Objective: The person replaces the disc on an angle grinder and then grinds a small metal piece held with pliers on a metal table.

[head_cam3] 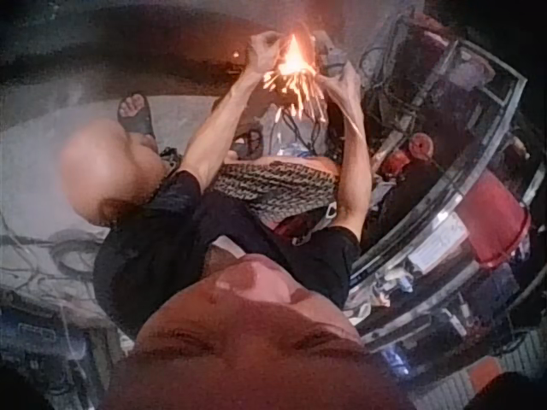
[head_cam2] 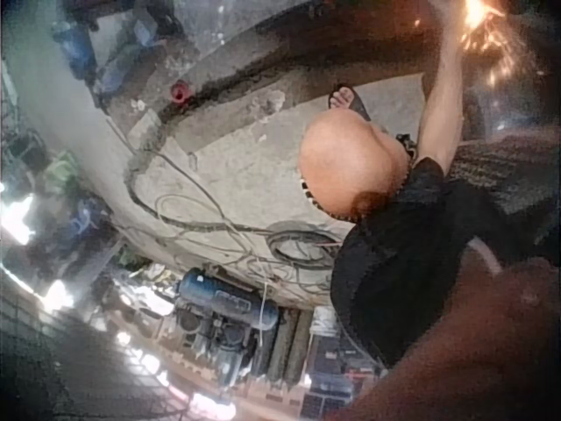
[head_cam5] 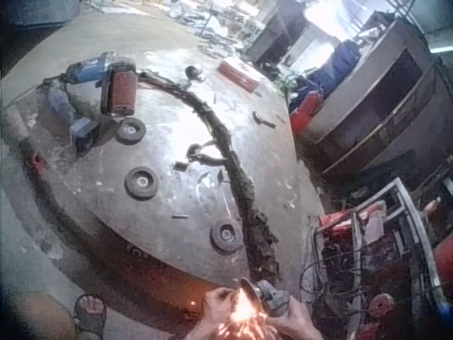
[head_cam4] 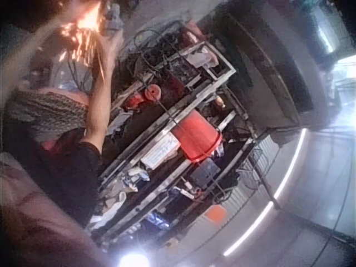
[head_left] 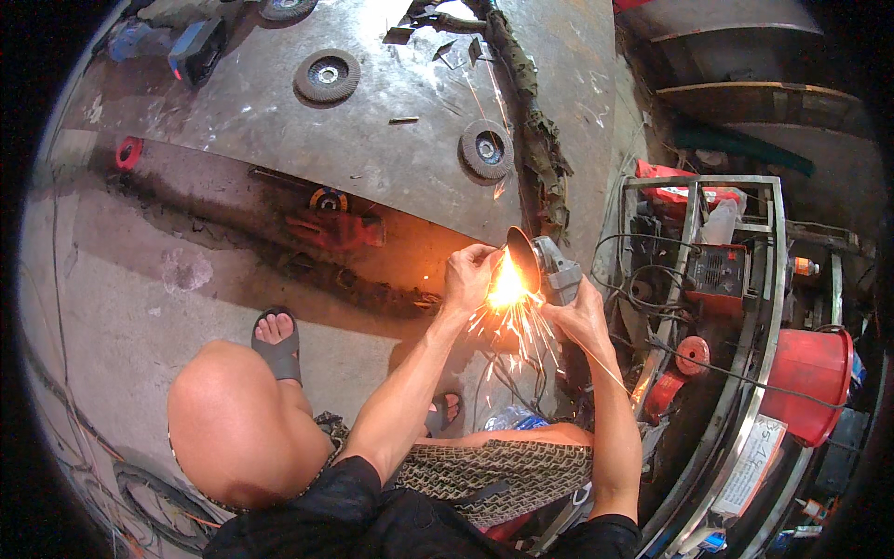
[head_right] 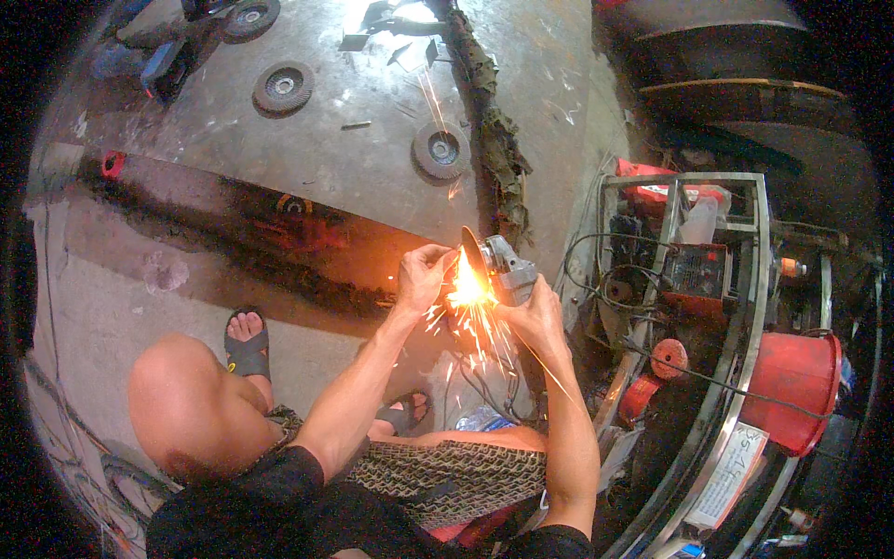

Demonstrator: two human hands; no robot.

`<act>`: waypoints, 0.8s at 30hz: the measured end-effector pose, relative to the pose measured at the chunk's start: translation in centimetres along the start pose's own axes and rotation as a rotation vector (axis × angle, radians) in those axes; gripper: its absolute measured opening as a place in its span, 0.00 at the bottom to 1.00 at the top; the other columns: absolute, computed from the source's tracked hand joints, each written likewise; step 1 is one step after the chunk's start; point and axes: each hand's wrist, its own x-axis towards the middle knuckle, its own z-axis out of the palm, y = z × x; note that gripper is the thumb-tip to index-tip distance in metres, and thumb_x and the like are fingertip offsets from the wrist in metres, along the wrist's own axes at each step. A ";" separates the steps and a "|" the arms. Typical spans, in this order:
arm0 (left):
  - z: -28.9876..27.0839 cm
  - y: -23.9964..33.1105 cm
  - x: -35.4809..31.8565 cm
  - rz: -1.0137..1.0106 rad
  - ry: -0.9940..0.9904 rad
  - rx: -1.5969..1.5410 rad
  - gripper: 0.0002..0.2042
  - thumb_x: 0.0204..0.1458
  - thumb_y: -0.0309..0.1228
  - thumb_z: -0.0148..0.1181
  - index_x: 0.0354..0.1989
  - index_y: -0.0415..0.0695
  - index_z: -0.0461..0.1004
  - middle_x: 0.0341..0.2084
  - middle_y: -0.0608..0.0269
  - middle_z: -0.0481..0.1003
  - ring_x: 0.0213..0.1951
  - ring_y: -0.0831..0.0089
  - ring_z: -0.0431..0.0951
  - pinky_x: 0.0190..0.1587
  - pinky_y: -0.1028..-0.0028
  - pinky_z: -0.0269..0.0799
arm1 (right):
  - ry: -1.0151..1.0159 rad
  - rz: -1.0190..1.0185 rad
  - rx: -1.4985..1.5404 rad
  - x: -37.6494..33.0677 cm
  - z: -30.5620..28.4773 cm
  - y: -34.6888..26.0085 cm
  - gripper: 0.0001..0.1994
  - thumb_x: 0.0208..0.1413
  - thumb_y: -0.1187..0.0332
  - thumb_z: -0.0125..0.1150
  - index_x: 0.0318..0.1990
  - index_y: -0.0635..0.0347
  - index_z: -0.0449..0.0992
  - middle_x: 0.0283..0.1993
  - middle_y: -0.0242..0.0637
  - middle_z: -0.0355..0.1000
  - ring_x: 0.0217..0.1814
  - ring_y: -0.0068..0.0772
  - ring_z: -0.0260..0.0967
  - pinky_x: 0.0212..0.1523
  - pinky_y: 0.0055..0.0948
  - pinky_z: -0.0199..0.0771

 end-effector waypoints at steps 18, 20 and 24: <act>-2.5 7.2 -0.3 0.158 -0.125 0.208 0.12 0.54 0.29 0.66 0.41 0.33 0.81 0.29 0.55 0.82 0.32 0.70 0.83 0.35 0.70 0.79 | 0.197 0.139 0.603 -2.5 -3.3 0.1 0.17 0.42 0.70 0.73 0.40 0.65 0.75 0.34 0.33 0.76 0.31 0.26 0.72 0.35 0.28 0.72; -2.5 8.3 0.6 0.393 0.016 0.545 0.10 0.53 0.29 0.66 0.40 0.37 0.82 0.29 0.54 0.82 0.33 0.62 0.83 0.36 0.65 0.78 | 0.236 0.169 0.579 -2.9 -3.4 -0.3 0.18 0.41 0.69 0.73 0.41 0.66 0.76 0.33 0.34 0.76 0.32 0.27 0.72 0.37 0.29 0.72; -3.3 7.4 3.0 0.548 0.140 0.942 0.07 0.48 0.30 0.68 0.35 0.44 0.83 0.31 0.55 0.77 0.36 0.52 0.78 0.41 0.58 0.74 | 0.261 0.156 0.514 -2.9 -3.1 -0.1 0.17 0.40 0.70 0.73 0.38 0.65 0.74 0.31 0.35 0.74 0.30 0.28 0.73 0.34 0.30 0.72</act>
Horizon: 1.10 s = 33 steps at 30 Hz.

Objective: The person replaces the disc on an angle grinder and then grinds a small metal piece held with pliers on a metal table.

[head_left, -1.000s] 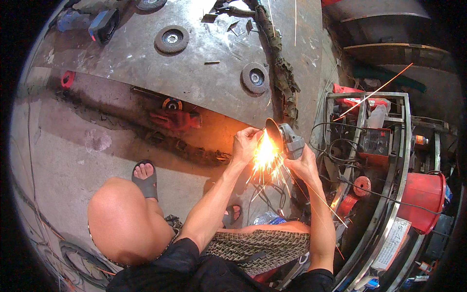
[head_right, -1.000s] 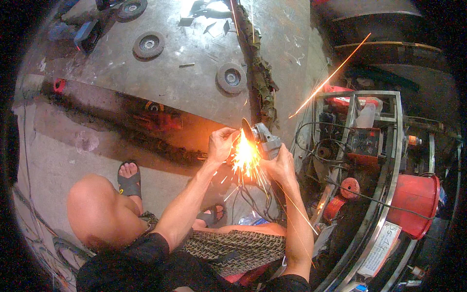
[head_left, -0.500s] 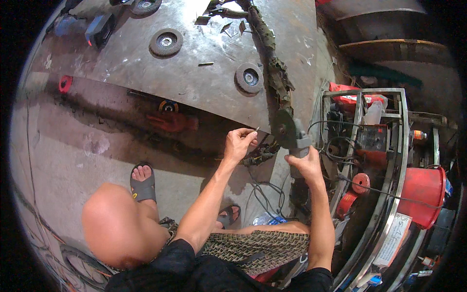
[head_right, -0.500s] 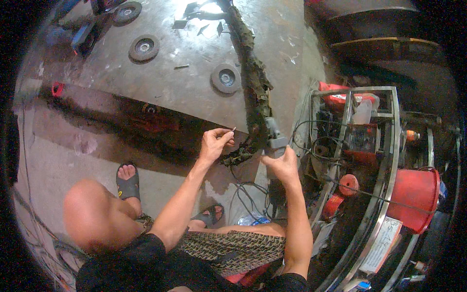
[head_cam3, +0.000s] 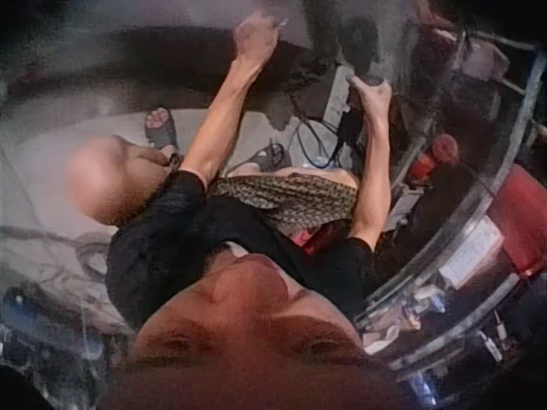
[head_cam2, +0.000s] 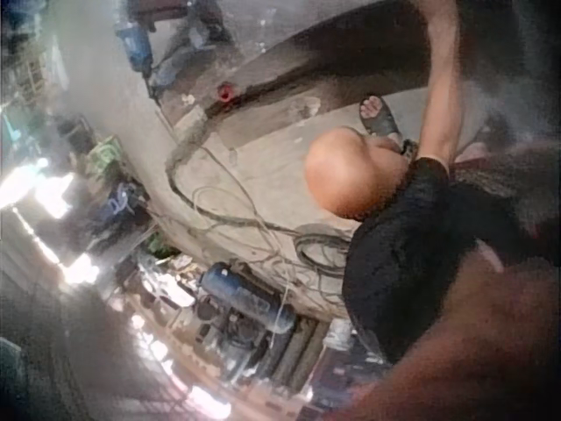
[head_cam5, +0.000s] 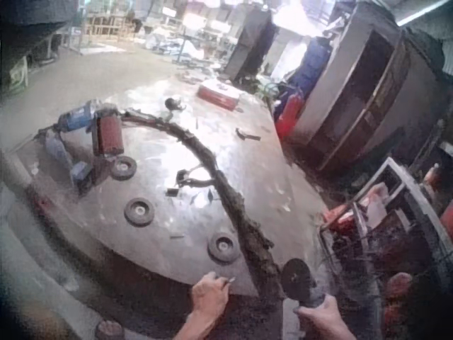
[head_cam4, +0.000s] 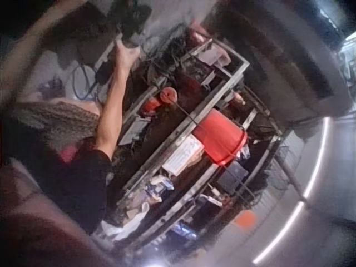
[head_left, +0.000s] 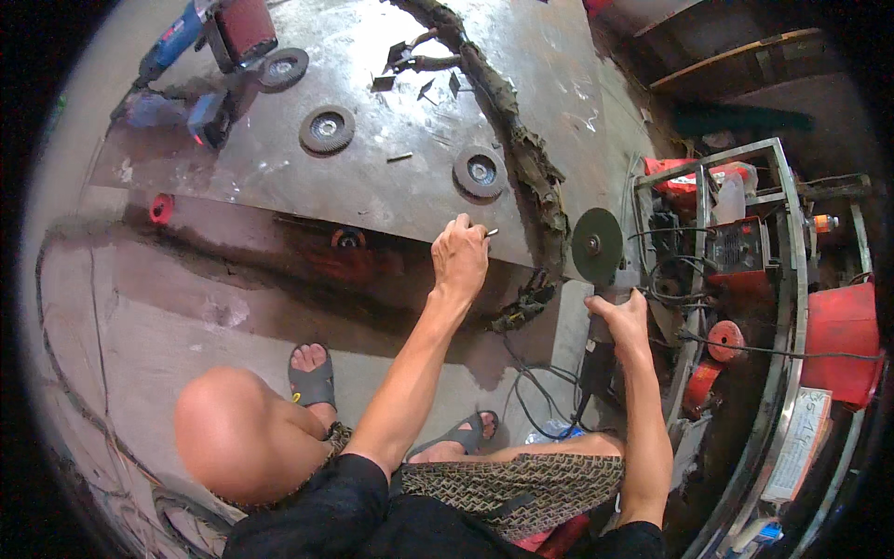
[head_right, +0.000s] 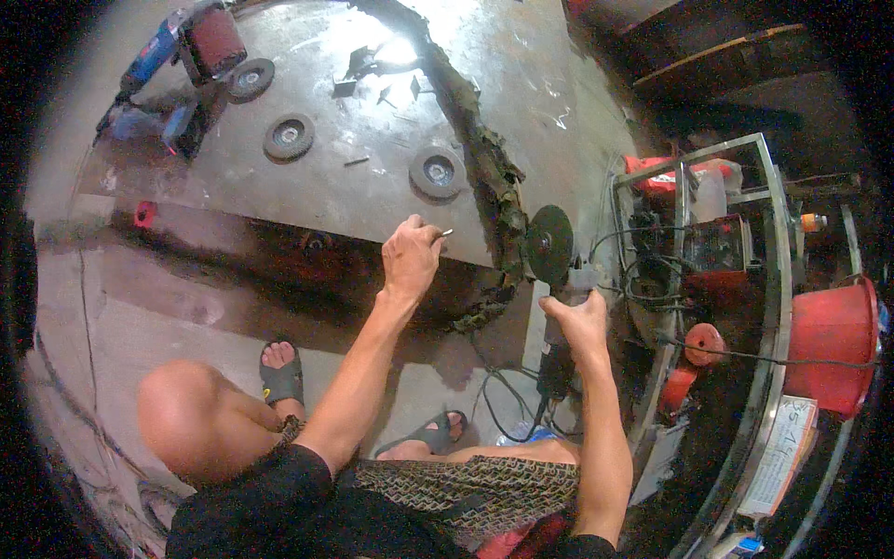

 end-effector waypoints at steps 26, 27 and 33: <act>-7.5 1.5 16.5 0.124 -0.052 0.010 0.14 0.53 0.40 0.64 0.38 0.41 0.83 0.32 0.49 0.82 0.35 0.57 0.83 0.41 0.62 0.76 | -0.058 0.095 0.387 1.2 -2.0 4.2 0.20 0.41 0.69 0.73 0.43 0.67 0.76 0.39 0.39 0.77 0.37 0.31 0.75 0.40 0.32 0.75; -7.0 2.3 16.8 0.163 -0.101 0.092 0.13 0.53 0.39 0.64 0.37 0.40 0.83 0.31 0.48 0.82 0.35 0.55 0.83 0.42 0.61 0.77 | -0.057 0.125 0.457 1.6 -2.1 4.5 0.18 0.43 0.69 0.72 0.41 0.66 0.75 0.36 0.37 0.76 0.34 0.31 0.75 0.37 0.32 0.75; -5.6 10.2 11.0 0.311 -1.122 -0.230 0.22 0.54 0.46 0.65 0.44 0.37 0.80 0.39 0.48 0.82 0.44 0.61 0.82 0.49 0.64 0.76 | -0.087 0.379 0.892 5.2 -2.0 7.4 0.10 0.52 0.64 0.68 0.38 0.58 0.77 0.33 0.36 0.77 0.33 0.30 0.76 0.35 0.30 0.76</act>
